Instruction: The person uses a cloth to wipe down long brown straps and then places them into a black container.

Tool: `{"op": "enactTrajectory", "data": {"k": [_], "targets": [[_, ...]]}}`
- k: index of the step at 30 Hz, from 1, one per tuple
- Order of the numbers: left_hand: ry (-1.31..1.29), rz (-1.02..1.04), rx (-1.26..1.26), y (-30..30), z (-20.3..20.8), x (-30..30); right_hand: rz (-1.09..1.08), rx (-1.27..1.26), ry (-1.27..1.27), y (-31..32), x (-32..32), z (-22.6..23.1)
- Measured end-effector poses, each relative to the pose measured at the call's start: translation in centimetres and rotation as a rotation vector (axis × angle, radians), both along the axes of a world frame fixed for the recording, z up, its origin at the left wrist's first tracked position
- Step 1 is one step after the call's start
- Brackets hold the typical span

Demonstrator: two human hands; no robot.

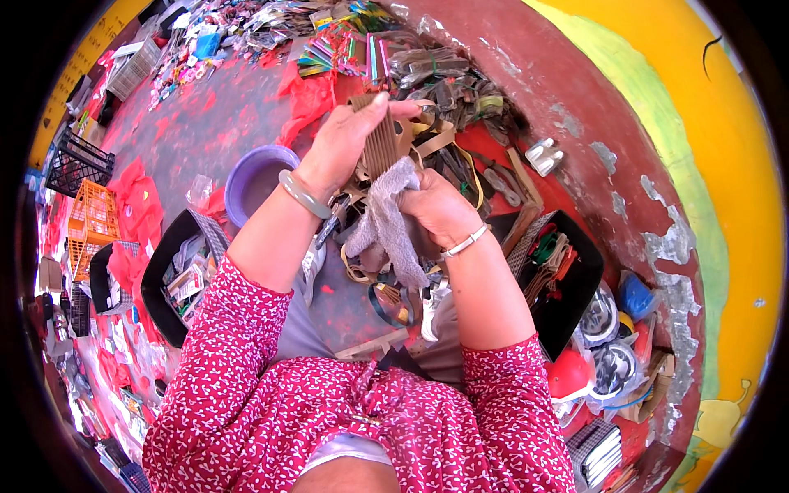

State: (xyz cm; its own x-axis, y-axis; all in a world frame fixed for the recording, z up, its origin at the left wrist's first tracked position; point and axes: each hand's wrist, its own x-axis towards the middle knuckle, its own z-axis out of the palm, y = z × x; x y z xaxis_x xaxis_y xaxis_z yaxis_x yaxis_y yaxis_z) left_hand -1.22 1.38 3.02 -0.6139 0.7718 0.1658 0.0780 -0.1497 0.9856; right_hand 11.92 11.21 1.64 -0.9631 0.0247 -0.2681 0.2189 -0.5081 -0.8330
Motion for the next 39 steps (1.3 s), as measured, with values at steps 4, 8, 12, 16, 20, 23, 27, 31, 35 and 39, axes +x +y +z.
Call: {"op": "enactTrajectory", "data": {"k": [4,8,12,16,20,23,27,31,35,39], "targets": [[-0.306,0.149,0.189,0.9,-0.9,-3.5,0.100,0.167,-0.053,-0.3,1.4,-1.7],[-0.493,0.268,0.208,-0.7,-0.7,-5.5,0.297,0.433,-0.170,-1.1,2.8,2.0],[-0.626,0.329,0.280,-1.3,-2.1,-8.0,0.374,0.532,0.043,-0.5,4.3,1.4],[-0.752,0.220,0.330,-0.6,-5.3,-9.4,0.275,0.344,0.132,2.2,4.8,0.9],[-1.003,0.070,0.163,1.4,-5.5,-6.8,-0.151,0.067,0.130,3.4,4.4,0.3],[-1.140,-0.093,0.072,1.5,-8.3,-6.1,-0.137,0.022,0.189,4.5,2.5,0.2],[-1.049,-0.280,-0.247,2.1,-8.0,-2.7,-0.358,0.063,0.103,4.6,0.7,-0.8],[-0.902,-0.382,-0.084,2.6,-2.8,1.9,-0.377,0.124,-0.042,4.5,-0.5,-0.9],[-1.062,-0.433,0.055,2.9,-3.4,1.6,-0.256,0.113,-0.054,4.0,-1.5,-1.7],[-1.008,-0.263,0.131,3.0,-3.9,1.3,-0.231,0.085,-0.068,3.2,-1.7,-1.7]]}}
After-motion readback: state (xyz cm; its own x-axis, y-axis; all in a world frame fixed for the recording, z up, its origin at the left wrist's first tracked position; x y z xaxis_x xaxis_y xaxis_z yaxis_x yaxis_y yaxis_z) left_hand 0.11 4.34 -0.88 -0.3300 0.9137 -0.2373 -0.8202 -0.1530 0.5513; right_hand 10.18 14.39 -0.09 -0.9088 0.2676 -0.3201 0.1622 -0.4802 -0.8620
